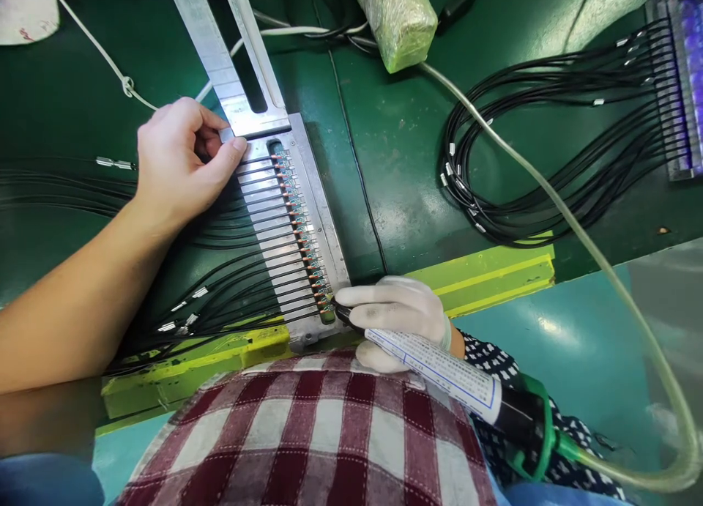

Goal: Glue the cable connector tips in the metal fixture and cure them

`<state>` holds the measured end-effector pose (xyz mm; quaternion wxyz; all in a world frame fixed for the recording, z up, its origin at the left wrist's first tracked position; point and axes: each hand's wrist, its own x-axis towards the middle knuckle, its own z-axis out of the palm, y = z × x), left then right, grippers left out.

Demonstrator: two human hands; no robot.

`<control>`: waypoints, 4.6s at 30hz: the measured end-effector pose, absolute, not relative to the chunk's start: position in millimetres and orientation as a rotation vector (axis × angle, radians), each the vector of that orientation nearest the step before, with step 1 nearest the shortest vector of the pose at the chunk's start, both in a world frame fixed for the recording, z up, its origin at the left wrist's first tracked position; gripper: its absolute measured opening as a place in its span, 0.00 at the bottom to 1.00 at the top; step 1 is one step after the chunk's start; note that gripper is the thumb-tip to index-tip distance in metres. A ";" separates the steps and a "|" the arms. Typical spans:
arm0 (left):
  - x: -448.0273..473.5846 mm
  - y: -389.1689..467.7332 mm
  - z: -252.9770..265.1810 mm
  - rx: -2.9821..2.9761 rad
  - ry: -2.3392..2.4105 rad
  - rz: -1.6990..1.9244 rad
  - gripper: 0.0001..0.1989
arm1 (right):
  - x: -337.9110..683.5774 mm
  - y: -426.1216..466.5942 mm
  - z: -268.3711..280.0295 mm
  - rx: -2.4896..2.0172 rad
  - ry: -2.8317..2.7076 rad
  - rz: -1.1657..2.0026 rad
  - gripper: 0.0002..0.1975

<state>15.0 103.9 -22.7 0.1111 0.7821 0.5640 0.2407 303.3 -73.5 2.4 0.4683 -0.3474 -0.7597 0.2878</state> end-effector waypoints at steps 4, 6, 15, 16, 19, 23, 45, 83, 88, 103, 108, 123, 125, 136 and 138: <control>15.2 104.3 -22.4 2.321 1.639 0.737 0.09 | 305.2 -78.0 1.5 -0.836 -1.872 0.720 0.08; 15.5 104.4 -22.2 2.320 1.645 0.728 0.09 | 304.7 -80.3 -1.1 -0.836 -1.862 0.729 0.08; 16.2 104.2 -22.0 2.293 1.661 0.714 0.09 | 303.7 -81.3 -3.3 -0.847 -1.857 0.781 0.08; 16.4 104.2 -21.8 2.290 1.667 0.711 0.09 | 303.6 -81.1 -3.2 -0.847 -1.857 0.782 0.08; 17.0 104.0 -20.8 2.286 1.677 0.710 0.09 | 303.2 -81.0 -3.3 -0.850 -1.846 0.781 0.09; 16.9 103.7 -20.9 2.290 1.676 0.708 0.09 | 303.4 -81.2 -3.5 -0.840 -1.840 0.798 0.08; 15.1 103.7 -23.2 2.296 1.661 0.710 0.09 | 303.2 -80.8 -5.2 -0.831 -1.814 0.790 0.10; 13.9 105.1 -24.3 2.300 1.640 0.687 0.11 | 304.0 -91.5 -6.7 -0.855 -1.777 0.801 0.11; 14.0 105.7 -24.5 2.299 1.649 0.681 0.11 | 305.9 -91.2 -8.4 -0.829 -1.791 0.808 0.09; 15.2 104.3 -23.0 2.313 1.651 0.700 0.09 | 305.7 -90.9 -9.9 -0.814 -1.794 0.781 0.10; 15.4 103.8 -22.3 2.277 1.659 0.714 0.09 | 304.8 -90.7 -9.3 -0.814 -1.781 0.784 0.09; 15.9 104.2 -22.0 2.281 1.654 0.700 0.10 | 303.0 -91.1 -12.6 -0.869 -1.754 0.760 0.10; 16.3 104.1 -21.3 2.284 1.656 0.695 0.09 | 302.7 -90.7 -11.7 -0.866 -1.750 0.772 0.11; 16.4 103.7 -21.3 2.267 1.674 0.692 0.10 | 300.3 -90.8 -10.6 -0.865 -1.708 0.771 0.14; 16.7 103.4 -20.7 2.260 1.674 0.688 0.10 | 300.1 -90.9 -10.4 -0.866 -1.697 0.770 0.14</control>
